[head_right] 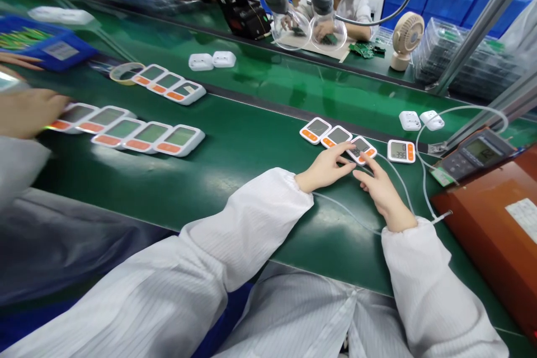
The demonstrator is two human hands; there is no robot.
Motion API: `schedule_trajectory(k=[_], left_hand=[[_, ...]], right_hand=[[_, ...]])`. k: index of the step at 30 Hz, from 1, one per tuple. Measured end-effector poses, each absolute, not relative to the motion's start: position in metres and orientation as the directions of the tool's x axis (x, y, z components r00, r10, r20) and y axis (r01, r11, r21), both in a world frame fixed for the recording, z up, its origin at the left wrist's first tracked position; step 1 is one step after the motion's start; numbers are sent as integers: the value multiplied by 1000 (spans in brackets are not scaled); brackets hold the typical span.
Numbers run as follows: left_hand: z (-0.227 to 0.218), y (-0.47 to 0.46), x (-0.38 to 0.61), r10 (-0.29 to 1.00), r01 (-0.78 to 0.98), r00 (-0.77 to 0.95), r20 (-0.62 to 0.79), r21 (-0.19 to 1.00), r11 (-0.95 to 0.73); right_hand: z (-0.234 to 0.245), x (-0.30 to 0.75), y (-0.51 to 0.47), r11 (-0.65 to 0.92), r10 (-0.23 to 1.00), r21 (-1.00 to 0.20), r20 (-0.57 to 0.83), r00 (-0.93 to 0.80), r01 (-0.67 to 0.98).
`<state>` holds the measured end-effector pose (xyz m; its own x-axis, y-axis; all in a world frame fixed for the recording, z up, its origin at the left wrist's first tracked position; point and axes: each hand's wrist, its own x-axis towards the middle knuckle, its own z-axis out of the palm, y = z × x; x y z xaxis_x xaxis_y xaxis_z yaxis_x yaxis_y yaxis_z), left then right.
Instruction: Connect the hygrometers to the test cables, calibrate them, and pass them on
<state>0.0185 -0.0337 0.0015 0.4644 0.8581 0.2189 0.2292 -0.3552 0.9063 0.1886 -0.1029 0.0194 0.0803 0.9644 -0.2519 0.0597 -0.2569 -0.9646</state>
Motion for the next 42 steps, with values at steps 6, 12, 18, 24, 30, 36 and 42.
schedule_trajectory(k=[6, 12, 18, 24, 30, 36, 42], left_hand=[[7, -31, 15, 879, 217, 425, 216, 918, -331], [10, -27, 14, 793, 218, 605, -78, 973, -70], [12, -35, 22, 806, -183, 578, -124, 943, 276], [19, -40, 19, 799, -476, 600, -41, 784, 398], [18, -30, 14, 820, -508, 570, -47, 764, 398], [17, -20, 9, 857, -486, 515, -22, 816, 313], [18, -24, 8, 732, -360, 679, -48, 847, 390]], right_hand=[[24, 185, -104, -287, 940, -952, -301, 164, -106], [33, 179, -114, -143, 966, -985, -160, 201, -98], [25, 171, -120, 61, 980, -996, 73, 185, 72], [24, 162, -132, 293, 951, -898, 310, 1, 328], [24, 160, -133, 379, 923, -771, 354, -151, 511], [17, 164, -128, 319, 932, -848, 361, 21, 424], [15, 176, -118, 170, 951, -899, 256, 172, 403]])
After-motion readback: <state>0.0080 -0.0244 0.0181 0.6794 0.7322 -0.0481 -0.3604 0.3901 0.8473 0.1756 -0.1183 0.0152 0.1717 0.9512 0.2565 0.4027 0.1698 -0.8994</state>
